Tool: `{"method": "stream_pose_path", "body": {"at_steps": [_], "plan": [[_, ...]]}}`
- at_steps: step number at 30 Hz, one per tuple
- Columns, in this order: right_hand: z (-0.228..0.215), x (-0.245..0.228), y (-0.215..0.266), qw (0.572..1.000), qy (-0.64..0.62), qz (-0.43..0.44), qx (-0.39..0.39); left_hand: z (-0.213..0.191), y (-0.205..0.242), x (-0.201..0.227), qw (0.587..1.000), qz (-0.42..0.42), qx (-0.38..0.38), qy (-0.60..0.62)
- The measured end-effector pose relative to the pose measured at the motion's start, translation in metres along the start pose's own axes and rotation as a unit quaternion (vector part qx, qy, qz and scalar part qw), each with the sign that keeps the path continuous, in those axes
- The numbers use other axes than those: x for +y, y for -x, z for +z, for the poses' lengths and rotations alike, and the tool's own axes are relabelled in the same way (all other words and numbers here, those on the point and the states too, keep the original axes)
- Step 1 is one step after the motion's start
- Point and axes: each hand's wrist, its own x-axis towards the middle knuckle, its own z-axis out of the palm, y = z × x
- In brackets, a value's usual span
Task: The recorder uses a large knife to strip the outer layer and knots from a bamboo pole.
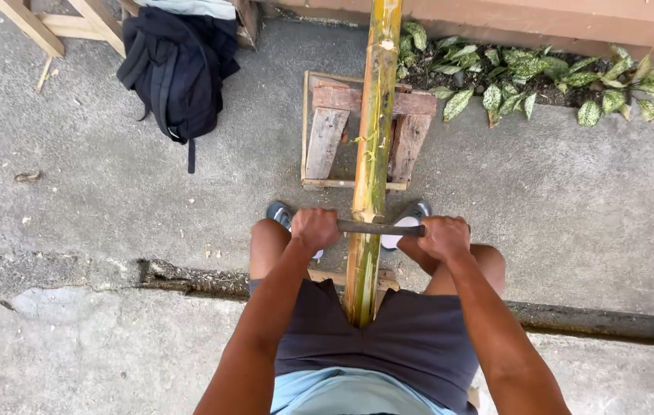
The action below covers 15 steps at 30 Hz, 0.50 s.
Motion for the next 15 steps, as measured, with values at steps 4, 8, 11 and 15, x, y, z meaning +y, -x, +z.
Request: {"method": "stream_pose_path", "body": {"at_steps": [4, 8, 11, 15], "plan": [[0.0, -0.002, -0.005, 1.0, 0.001, -0.004, -0.015, 0.004, -0.01, -0.004, 1.0, 0.016, -0.009, -0.014], [-0.001, 0.003, -0.038, 0.995, -0.058, -0.027, 0.073, -0.009, -0.051, -0.013, 0.998, 0.017, -0.013, -0.059], [0.019, 0.01, -0.039, 0.996, -0.024, -0.035, 0.085, -0.027, -0.052, -0.003, 0.996, 0.029, 0.005, -0.084], [0.025, 0.016, -0.064, 0.983, -0.024, -0.065, 0.172, -0.022, -0.073, -0.015, 0.993, 0.028, 0.086, -0.076]]}}
